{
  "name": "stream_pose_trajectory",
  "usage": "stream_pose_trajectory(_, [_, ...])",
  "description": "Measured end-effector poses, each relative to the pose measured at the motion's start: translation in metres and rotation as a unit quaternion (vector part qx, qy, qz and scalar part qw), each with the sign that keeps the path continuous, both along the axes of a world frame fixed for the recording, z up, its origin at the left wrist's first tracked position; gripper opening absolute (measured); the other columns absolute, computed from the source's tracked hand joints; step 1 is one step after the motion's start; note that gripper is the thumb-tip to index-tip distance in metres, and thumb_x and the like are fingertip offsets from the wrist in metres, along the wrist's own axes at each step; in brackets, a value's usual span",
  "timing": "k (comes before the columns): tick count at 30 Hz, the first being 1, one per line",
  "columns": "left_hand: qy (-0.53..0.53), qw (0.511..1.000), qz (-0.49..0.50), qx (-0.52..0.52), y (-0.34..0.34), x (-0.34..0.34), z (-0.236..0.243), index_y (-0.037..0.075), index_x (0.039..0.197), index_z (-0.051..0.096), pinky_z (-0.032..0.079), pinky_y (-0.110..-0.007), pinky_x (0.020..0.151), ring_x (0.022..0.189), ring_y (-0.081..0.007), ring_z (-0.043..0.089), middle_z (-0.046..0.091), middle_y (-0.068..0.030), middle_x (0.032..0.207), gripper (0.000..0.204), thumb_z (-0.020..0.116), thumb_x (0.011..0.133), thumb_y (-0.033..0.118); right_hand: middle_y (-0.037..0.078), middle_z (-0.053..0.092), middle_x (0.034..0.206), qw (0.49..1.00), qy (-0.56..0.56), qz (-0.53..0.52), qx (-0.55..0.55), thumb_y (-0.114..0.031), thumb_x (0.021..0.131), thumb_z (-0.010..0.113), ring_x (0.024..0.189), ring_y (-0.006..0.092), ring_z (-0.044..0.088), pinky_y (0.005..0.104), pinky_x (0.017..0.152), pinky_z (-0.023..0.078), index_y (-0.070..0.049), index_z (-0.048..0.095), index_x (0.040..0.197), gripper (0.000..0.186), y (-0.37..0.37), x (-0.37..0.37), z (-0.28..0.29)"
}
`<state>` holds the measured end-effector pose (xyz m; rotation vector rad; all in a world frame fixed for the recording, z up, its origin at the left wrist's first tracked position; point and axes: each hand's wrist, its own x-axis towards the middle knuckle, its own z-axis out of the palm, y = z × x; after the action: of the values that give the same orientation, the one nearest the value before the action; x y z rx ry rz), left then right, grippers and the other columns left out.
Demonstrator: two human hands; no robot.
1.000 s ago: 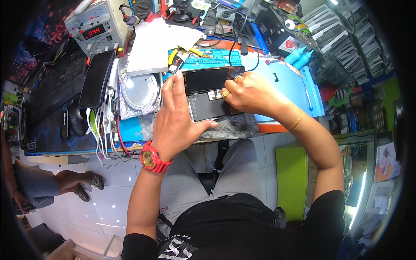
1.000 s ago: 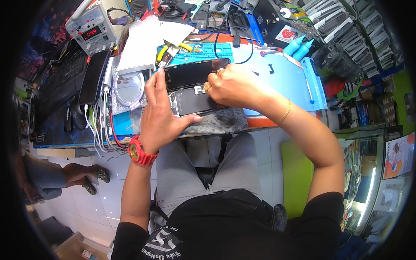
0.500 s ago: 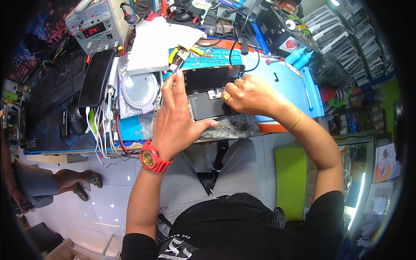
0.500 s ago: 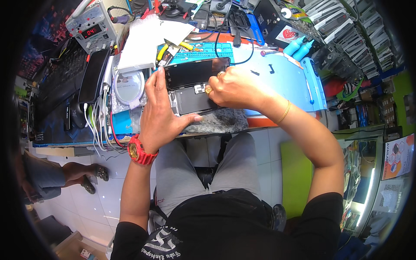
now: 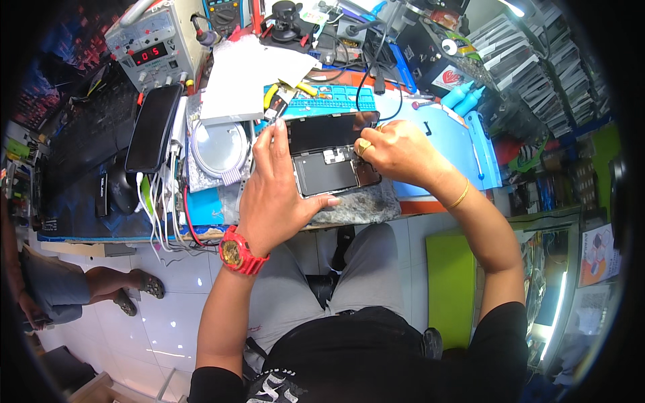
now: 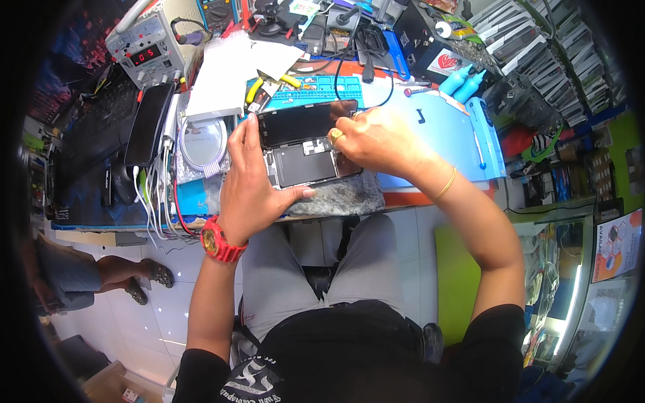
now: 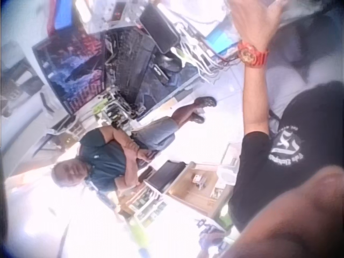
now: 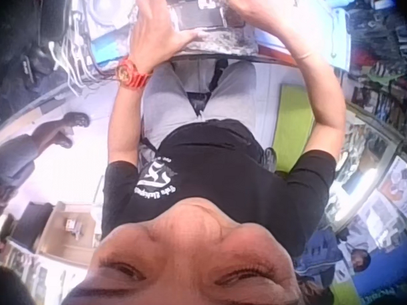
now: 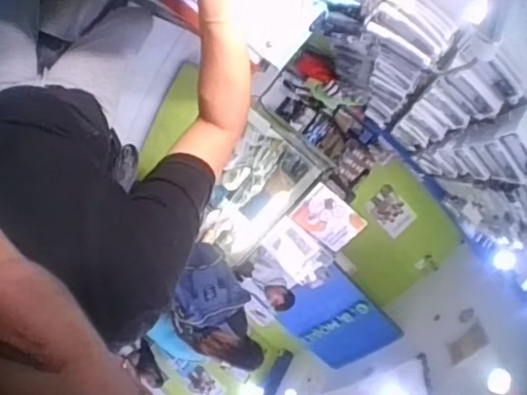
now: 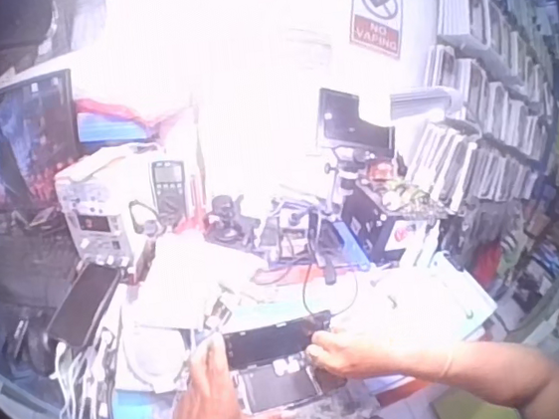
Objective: The person uses a screwdriver and tweezers to remove screws and components from a disassembled mobile phone on a repair bench.
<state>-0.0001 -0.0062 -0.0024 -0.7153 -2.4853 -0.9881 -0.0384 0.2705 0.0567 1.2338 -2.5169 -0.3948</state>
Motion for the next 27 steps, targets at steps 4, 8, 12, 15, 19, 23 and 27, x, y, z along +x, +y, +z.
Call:
stream_pose_trajectory(4, [-0.016, 1.000, 0.001, 0.004, 0.000, 0.001, 0.001, -0.011, 0.166, 0.017, 0.057, -0.051, 0.107, 0.144, -0.0517, 0.049, 0.032, -0.0337, 0.158, 0.143, 0.101, 0.066, 0.048, 0.005, 0.063, 0.082, 1.000, -0.006, -0.006, 0.018, -0.017, 0.084, 0.071, 0.072, 0.0215, 0.074, 0.0381, 0.065, 0.059, -0.011, 0.068, 0.092, 0.010, -0.007, -0.001, 0.000])
stream_pose_trajectory(8, [-0.024, 1.000, 0.000, 0.006, -0.001, 0.001, 0.001, -0.010, 0.166, 0.017, 0.057, -0.051, 0.107, 0.144, -0.0519, 0.049, 0.031, -0.0342, 0.159, 0.143, 0.099, 0.066, 0.050, 0.005, 0.062, 0.081, 0.999, 0.009, 0.009, 0.049, -0.020, 0.085, 0.071, 0.071, 0.0221, 0.074, 0.0380, 0.064, 0.058, -0.011, 0.068, 0.090, 0.011, -0.014, 0.001, 0.003])
stream_pose_trajectory(12, [0.002, 1.000, 0.004, -0.003, 0.000, 0.000, -0.002, -0.010, 0.167, 0.016, 0.058, -0.050, 0.105, 0.142, -0.0516, 0.050, 0.031, -0.0345, 0.159, 0.144, 0.099, 0.066, 0.052, 0.005, 0.067, 0.081, 0.998, 0.012, 0.022, 0.053, -0.018, 0.086, 0.071, 0.074, 0.0221, 0.076, 0.0381, 0.063, 0.060, -0.010, 0.069, 0.084, 0.009, -0.016, -0.003, 0.005])
stream_pose_trajectory(15, [-0.016, 1.000, 0.002, 0.003, 0.000, 0.001, 0.000, -0.010, 0.167, 0.016, 0.058, -0.051, 0.105, 0.142, -0.0518, 0.050, 0.031, -0.0345, 0.159, 0.144, 0.099, 0.066, 0.051, 0.004, 0.068, 0.080, 0.998, 0.016, 0.033, 0.048, -0.017, 0.086, 0.070, 0.075, 0.0215, 0.076, 0.0378, 0.062, 0.060, -0.010, 0.069, 0.081, 0.009, -0.017, -0.003, 0.006])
stream_pose_trajectory(19, [-0.025, 1.000, 0.006, 0.005, 0.000, 0.001, 0.000, -0.010, 0.167, 0.015, 0.058, -0.050, 0.106, 0.143, -0.0514, 0.050, 0.031, -0.0343, 0.159, 0.145, 0.100, 0.065, 0.049, 0.003, 0.065, 0.079, 0.996, 0.030, 0.034, 0.080, -0.017, 0.086, 0.071, 0.072, 0.0208, 0.074, 0.0376, 0.062, 0.060, -0.010, 0.068, 0.082, 0.008, -0.016, 0.003, 0.004])
stream_pose_trajectory(23, [-0.033, 0.999, 0.001, 0.014, 0.000, 0.002, 0.000, -0.009, 0.168, 0.015, 0.054, -0.051, 0.112, 0.144, -0.0510, 0.049, 0.031, -0.0326, 0.160, 0.147, 0.101, 0.064, 0.049, 0.003, 0.064, 0.077, 0.999, 0.025, 0.016, -0.029, -0.016, 0.085, 0.072, 0.070, 0.0211, 0.073, 0.0376, 0.060, 0.058, -0.011, 0.067, 0.082, 0.008, -0.008, 0.007, -0.001])
stream_pose_trajectory(27, [-0.035, 0.999, 0.004, 0.017, 0.000, 0.002, 0.000, -0.009, 0.168, 0.015, 0.051, -0.052, 0.115, 0.144, -0.0504, 0.049, 0.031, -0.0316, 0.161, 0.148, 0.102, 0.064, 0.050, 0.007, 0.070, 0.081, 0.974, -0.059, -0.072, -0.207, -0.013, 0.089, 0.076, 0.067, 0.0275, 0.073, 0.0412, 0.061, 0.057, -0.008, 0.069, 0.087, 0.009, -0.004, 0.012, 0.005])
